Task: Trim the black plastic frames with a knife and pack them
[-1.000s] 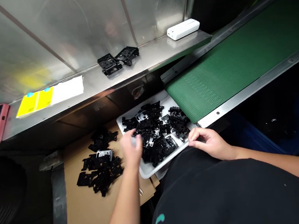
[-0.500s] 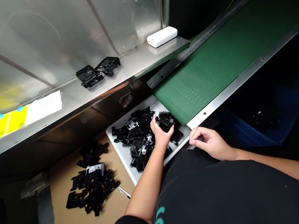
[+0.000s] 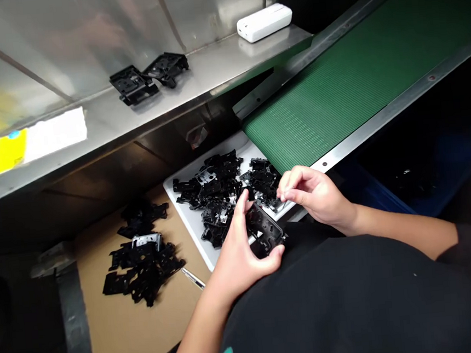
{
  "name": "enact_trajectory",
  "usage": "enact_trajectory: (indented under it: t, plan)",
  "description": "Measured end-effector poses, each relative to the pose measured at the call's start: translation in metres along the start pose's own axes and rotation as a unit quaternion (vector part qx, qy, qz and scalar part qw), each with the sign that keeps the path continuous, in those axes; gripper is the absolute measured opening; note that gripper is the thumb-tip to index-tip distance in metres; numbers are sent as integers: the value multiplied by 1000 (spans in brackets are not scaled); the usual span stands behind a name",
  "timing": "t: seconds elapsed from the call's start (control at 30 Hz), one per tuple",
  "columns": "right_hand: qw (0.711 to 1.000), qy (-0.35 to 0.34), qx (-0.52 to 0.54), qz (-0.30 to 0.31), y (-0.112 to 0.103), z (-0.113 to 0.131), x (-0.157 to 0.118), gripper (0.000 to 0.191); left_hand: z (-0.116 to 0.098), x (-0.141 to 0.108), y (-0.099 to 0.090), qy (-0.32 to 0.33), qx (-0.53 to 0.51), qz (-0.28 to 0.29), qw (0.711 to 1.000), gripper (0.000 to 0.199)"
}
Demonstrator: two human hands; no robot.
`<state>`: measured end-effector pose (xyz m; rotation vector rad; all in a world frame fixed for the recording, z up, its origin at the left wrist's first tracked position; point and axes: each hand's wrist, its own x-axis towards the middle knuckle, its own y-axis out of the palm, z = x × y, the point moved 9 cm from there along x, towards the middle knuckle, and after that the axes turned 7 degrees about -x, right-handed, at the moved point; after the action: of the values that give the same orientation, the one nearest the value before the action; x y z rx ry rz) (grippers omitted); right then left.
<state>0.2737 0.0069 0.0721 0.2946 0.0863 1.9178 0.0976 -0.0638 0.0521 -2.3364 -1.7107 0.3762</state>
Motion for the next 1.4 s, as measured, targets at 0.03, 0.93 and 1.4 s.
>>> enact_trajectory:
  t: [0.03, 0.93, 1.4]
  plan:
    - [1000, 7, 15, 22, 8, -2, 0, 17, 0, -5, 4, -15, -9, 13, 1000, 112]
    - [993, 43, 7, 110, 66, -23, -18, 19, 53, -67, 41, -243, -599, -10, 763, 29]
    - [996, 11, -17, 89, 60, -10, -14, 15, 66, -78, -37, -174, -538, -200, 800, 25]
